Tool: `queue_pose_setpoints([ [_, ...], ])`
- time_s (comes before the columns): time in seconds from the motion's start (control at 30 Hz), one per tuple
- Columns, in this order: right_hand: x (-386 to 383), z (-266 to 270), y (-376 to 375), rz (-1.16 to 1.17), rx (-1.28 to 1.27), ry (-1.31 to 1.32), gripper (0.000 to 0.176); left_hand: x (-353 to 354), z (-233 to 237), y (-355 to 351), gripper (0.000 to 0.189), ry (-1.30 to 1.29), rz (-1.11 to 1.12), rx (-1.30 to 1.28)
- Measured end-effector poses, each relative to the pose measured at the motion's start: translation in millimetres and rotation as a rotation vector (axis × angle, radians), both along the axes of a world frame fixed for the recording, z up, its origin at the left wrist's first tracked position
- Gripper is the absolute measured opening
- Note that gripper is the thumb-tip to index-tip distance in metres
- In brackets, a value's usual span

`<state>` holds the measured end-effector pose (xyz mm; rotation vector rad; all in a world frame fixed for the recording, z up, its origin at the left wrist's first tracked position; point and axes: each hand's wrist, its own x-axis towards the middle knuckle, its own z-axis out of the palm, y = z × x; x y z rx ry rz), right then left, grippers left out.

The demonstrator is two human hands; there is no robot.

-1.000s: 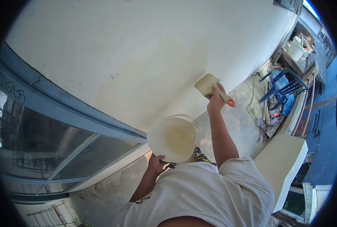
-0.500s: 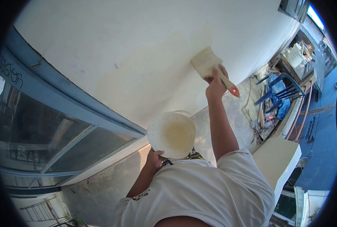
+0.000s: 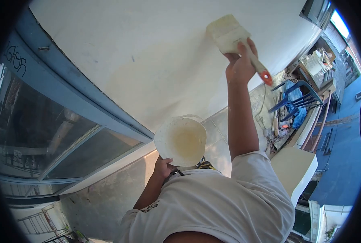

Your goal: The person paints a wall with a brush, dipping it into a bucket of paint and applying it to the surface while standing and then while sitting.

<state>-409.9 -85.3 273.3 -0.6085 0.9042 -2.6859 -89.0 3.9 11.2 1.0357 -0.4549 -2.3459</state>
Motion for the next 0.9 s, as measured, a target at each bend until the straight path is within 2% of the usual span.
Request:
queue_pose_setpoints([
  [0.1,-6,-72,3,-0.028,0.188,-0.020,0.038,6,-4,2,0.065,-0.031,-0.001,-0.020],
  [0.17,-5,-76,12,-0.031,0.226,-0.025,0.038,10,-10,4,0.065,-0.043,0.012,-0.032],
  [0.23,0,-40,22,-0.060,0.070,-0.047,0.036,14,-16,3,0.065,-0.016,-0.001,-0.038],
  [0.33,14,14,15,-0.034,-0.095,0.088,0.038,18,-8,1,0.065,-0.010,-0.024,0.006],
  [0.4,8,-12,-6,-0.011,-0.063,0.011,0.039,22,-5,4,0.065,-0.007,-0.025,0.012],
  [0.5,0,-83,7,-0.057,0.138,-0.061,0.038,30,5,6,0.065,0.001,0.019,0.003],
  [0.6,-7,-101,10,-0.108,0.176,-0.072,0.039,40,7,7,0.066,0.014,0.037,-0.022],
  [0.67,-13,-91,-1,-0.145,0.235,-0.069,0.036,51,-2,12,0.065,0.001,0.034,-0.032],
  [0.7,-14,-65,-9,-0.152,0.266,-0.069,0.033,55,-8,11,0.065,-0.004,0.018,-0.056],
  [0.8,-8,3,-10,-0.145,0.136,0.046,0.031,63,-16,11,0.065,0.014,0.006,-0.076],
  [0.9,-5,8,15,-0.162,0.117,0.091,0.035,67,-18,14,0.066,0.046,0.038,-0.022],
])
